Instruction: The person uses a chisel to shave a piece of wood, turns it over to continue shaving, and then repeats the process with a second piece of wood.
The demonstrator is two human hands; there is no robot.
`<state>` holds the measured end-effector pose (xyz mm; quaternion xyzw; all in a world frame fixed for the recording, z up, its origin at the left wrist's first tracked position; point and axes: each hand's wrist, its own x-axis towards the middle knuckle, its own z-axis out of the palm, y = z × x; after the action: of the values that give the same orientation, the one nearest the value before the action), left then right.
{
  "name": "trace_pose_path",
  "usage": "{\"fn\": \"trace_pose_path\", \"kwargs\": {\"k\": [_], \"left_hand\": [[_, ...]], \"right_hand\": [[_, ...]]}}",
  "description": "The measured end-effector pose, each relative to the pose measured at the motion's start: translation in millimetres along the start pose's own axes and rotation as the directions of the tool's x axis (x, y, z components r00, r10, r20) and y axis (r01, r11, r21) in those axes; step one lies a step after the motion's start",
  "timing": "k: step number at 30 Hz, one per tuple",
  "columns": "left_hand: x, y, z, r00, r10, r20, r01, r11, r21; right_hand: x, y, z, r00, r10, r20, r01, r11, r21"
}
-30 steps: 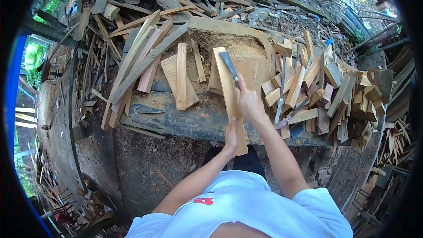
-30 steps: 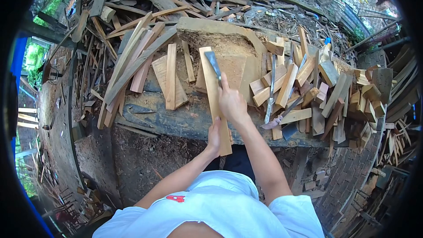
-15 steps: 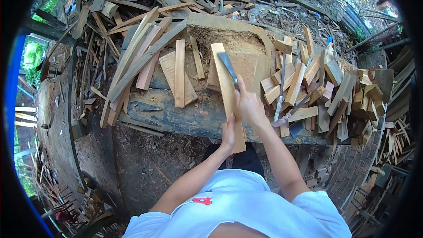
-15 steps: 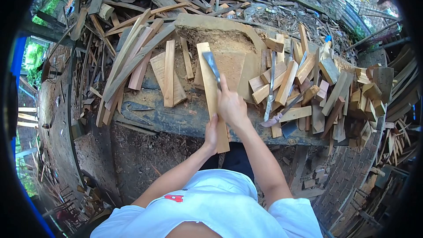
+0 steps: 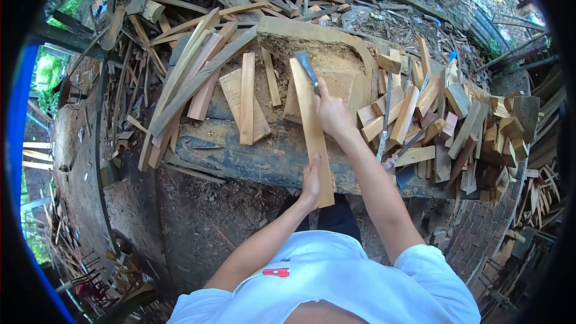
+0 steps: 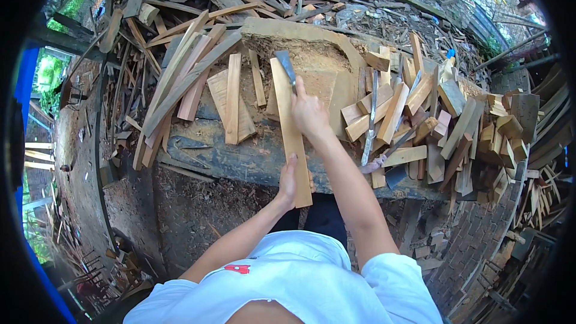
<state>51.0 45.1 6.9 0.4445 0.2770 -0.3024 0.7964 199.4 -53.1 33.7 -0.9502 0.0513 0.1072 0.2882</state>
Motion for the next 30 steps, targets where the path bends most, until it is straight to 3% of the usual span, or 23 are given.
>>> {"fn": "trace_pose_path", "kwargs": {"k": [2, 8, 14, 20, 23, 30], "left_hand": [[-0.2, 3.7, -1.4, 1.000, -0.013, -0.018, 0.013, 1.000, 0.009], [6.3, -8.6, -7.8, 0.999, -0.019, -0.029, 0.019, 1.000, 0.009], [3.8, 0.5, -5.6, 1.000, 0.005, -0.023, -0.004, 0.999, 0.046], [1.3, -4.3, -8.1, 1.000, -0.020, -0.012, 0.021, 1.000, 0.020], [3.5, -1.6, -6.9, 1.000, -0.010, -0.011, 0.010, 0.999, 0.039], [3.6, -2.2, -11.8, 1.000, -0.022, -0.004, 0.022, 0.999, 0.045]], "right_hand": [[9.0, -3.8, 3.4, 0.998, -0.033, -0.059, 0.032, 0.999, -0.016], [-63.7, -2.4, -17.7, 0.996, 0.048, 0.075, -0.045, 0.998, -0.043], [-3.3, -6.2, -10.6, 1.000, 0.007, -0.001, -0.007, 1.000, 0.003], [-48.4, -6.2, -19.2, 0.999, 0.018, 0.044, -0.018, 1.000, -0.005], [-6.9, -6.2, -11.3, 0.999, 0.022, 0.034, -0.022, 1.000, -0.010], [-44.7, 2.2, -12.5, 0.999, -0.005, 0.035, 0.005, 1.000, -0.007]]}}
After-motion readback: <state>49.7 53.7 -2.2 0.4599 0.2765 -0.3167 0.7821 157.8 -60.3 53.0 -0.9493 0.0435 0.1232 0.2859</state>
